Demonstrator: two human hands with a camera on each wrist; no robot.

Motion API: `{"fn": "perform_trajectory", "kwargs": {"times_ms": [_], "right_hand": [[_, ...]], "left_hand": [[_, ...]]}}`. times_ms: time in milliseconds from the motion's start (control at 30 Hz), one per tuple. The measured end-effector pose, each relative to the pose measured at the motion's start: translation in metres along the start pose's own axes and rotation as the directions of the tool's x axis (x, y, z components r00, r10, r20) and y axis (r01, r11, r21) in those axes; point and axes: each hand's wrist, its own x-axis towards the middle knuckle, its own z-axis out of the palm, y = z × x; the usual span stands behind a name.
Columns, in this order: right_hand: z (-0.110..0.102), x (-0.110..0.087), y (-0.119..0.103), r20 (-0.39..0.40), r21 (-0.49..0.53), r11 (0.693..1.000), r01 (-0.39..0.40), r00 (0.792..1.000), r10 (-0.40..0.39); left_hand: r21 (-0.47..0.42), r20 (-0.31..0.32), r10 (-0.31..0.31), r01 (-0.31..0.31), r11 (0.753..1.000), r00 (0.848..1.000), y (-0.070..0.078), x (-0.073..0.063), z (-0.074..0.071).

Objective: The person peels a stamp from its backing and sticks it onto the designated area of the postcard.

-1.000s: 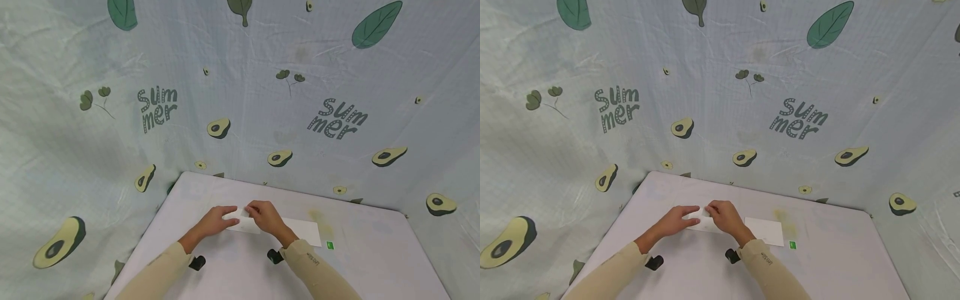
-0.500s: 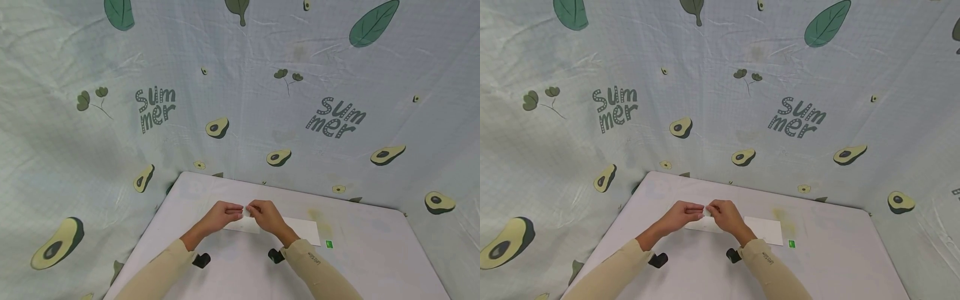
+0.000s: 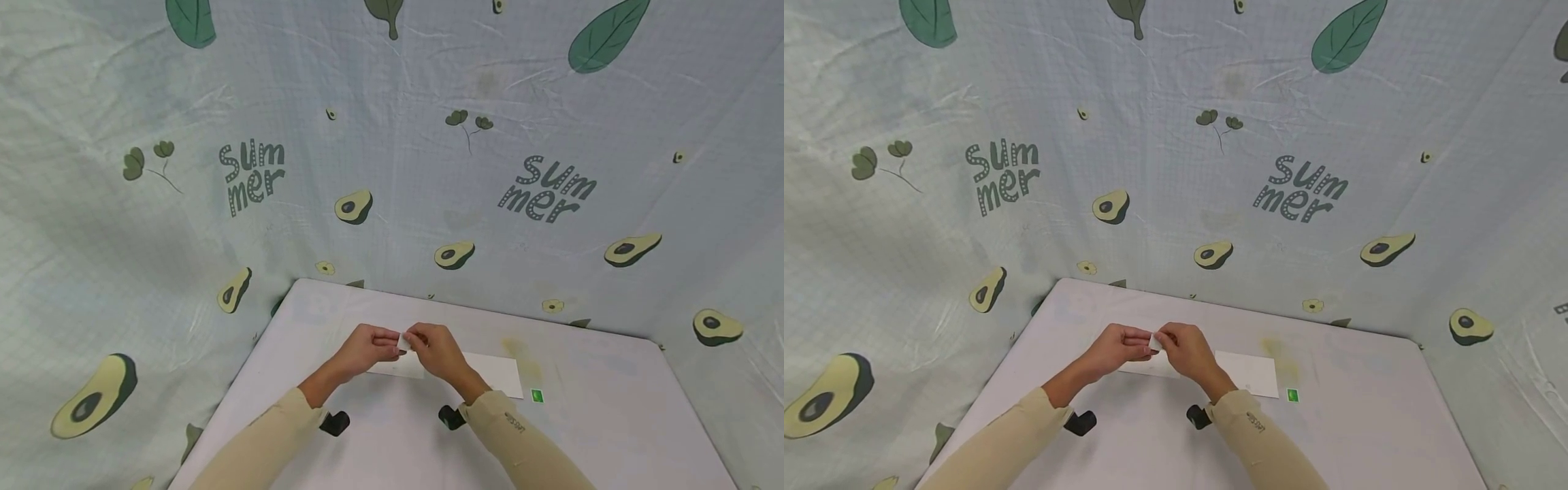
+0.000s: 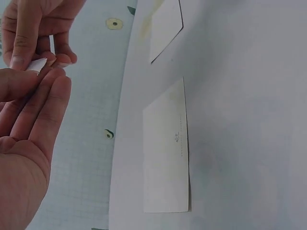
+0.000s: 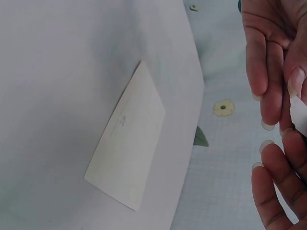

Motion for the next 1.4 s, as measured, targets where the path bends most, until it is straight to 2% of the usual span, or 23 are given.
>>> {"fn": "perform_trajectory", "kwargs": {"times_ms": [67, 133, 233, 300, 367, 467, 567, 833, 1000, 1167, 1400], "right_hand": [[0.002, -0.002, 0.001, -0.047, -0.051, 0.998, 0.044, 0.998, -0.046], [0.003, -0.004, 0.002, -0.115, -0.135, 0.984, 0.114, 0.985, -0.13], [0.006, -0.007, 0.005, -0.194, -0.28, 0.929, 0.242, 0.934, -0.301], [0.007, -0.008, 0.007, -0.208, -0.359, 0.88, 0.311, 0.893, -0.4], [0.008, -0.009, 0.009, -0.198, -0.408, 0.841, 0.356, 0.864, -0.462], [0.009, -0.011, 0.011, -0.177, -0.432, 0.816, 0.385, 0.851, -0.495], [0.009, -0.011, 0.012, -0.163, -0.424, 0.818, 0.388, 0.856, -0.49], [0.006, -0.014, 0.01, -0.129, -0.383, 0.852, 0.357, 0.892, -0.432], [0.005, -0.015, 0.009, -0.127, -0.361, 0.865, 0.347, 0.901, -0.415], [0.004, -0.016, 0.009, -0.127, -0.351, 0.876, 0.331, 0.91, -0.395], [0.001, -0.017, 0.012, -0.121, -0.297, 0.9, 0.319, 0.922, -0.367]], "left_hand": [[-0.009, -0.013, -0.009, 0.009, 1.0, 1.0, 0.0, 0.0, 0.001], [-0.033, -0.034, -0.018, 0.017, 0.999, 0.999, 0.0, 0.0, 0.003], [-0.071, -0.069, -0.031, 0.026, 0.997, 0.997, -0.001, 0.002, 0.007], [-0.095, -0.088, -0.035, 0.027, 0.995, 0.996, -0.002, 0.003, 0.009], [-0.106, -0.102, -0.039, 0.028, 0.994, 0.994, -0.001, 0.003, 0.011], [-0.11, -0.113, -0.042, 0.029, 0.993, 0.993, 0.001, 0.002, 0.013], [-0.113, -0.112, -0.047, 0.034, 0.993, 0.993, 0.003, 0.001, 0.013], [-0.11, -0.109, -0.064, 0.052, 0.993, 0.992, 0.005, 0.002, 0.014], [-0.091, -0.13, -0.055, 0.043, 0.995, 0.99, 0.009, 0.0, 0.015], [-0.075, -0.125, -0.037, 0.028, 0.997, 0.991, 0.011, -0.001, 0.017], [-0.112, -0.111, -0.048, 0.036, 0.993, 0.993, 0.013, 0.002, 0.015]]}}
